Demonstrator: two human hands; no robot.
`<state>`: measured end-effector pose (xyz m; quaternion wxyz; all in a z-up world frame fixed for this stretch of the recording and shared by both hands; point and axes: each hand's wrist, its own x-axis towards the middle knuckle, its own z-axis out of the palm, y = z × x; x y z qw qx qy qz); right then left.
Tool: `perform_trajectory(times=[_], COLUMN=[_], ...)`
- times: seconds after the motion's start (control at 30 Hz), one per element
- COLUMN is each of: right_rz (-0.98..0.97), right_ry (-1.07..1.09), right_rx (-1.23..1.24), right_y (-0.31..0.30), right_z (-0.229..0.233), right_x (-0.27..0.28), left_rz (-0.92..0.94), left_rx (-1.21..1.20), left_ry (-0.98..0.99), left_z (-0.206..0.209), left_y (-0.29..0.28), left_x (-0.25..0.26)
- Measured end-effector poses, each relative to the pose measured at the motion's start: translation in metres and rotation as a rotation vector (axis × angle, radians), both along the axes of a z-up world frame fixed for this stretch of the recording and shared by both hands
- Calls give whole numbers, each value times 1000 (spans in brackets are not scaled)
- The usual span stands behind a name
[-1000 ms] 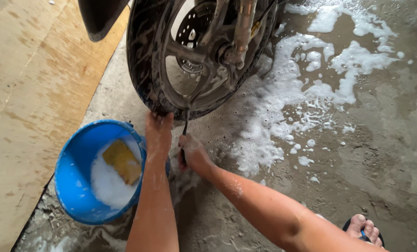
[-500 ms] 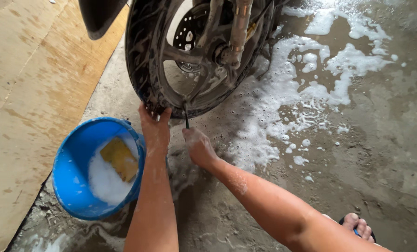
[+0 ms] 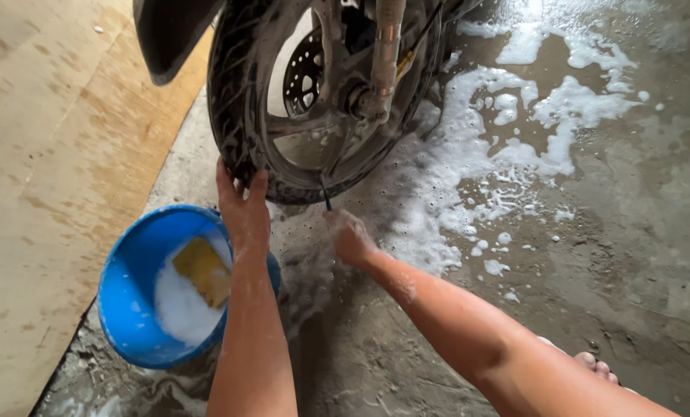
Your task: The person scrubs the front wheel and tire of a motorcycle using a red brush and a yellow sponge. They repeatedly dip the tools into a blue bucket of soapy water and scrub the tire tread, rim, and brake disc area.
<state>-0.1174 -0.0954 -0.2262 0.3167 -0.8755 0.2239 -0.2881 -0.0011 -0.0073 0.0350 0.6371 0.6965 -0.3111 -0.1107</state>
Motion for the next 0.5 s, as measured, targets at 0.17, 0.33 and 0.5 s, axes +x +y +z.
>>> perform_trajectory(times=[0.17, 0.33, 0.5], right_rz=[25, 55, 20], right_ry=[428, -78, -159], right_rx=[-171, 193, -322], right_y=[-11, 15, -6], right_z=[23, 35, 5], right_x=[17, 44, 39], left_rz=[-41, 12, 1], left_rx=[57, 147, 117], left_ry=[102, 78, 99], left_z=[-8, -14, -19], left_y=[8, 6, 6], left_x=[2, 1, 7])
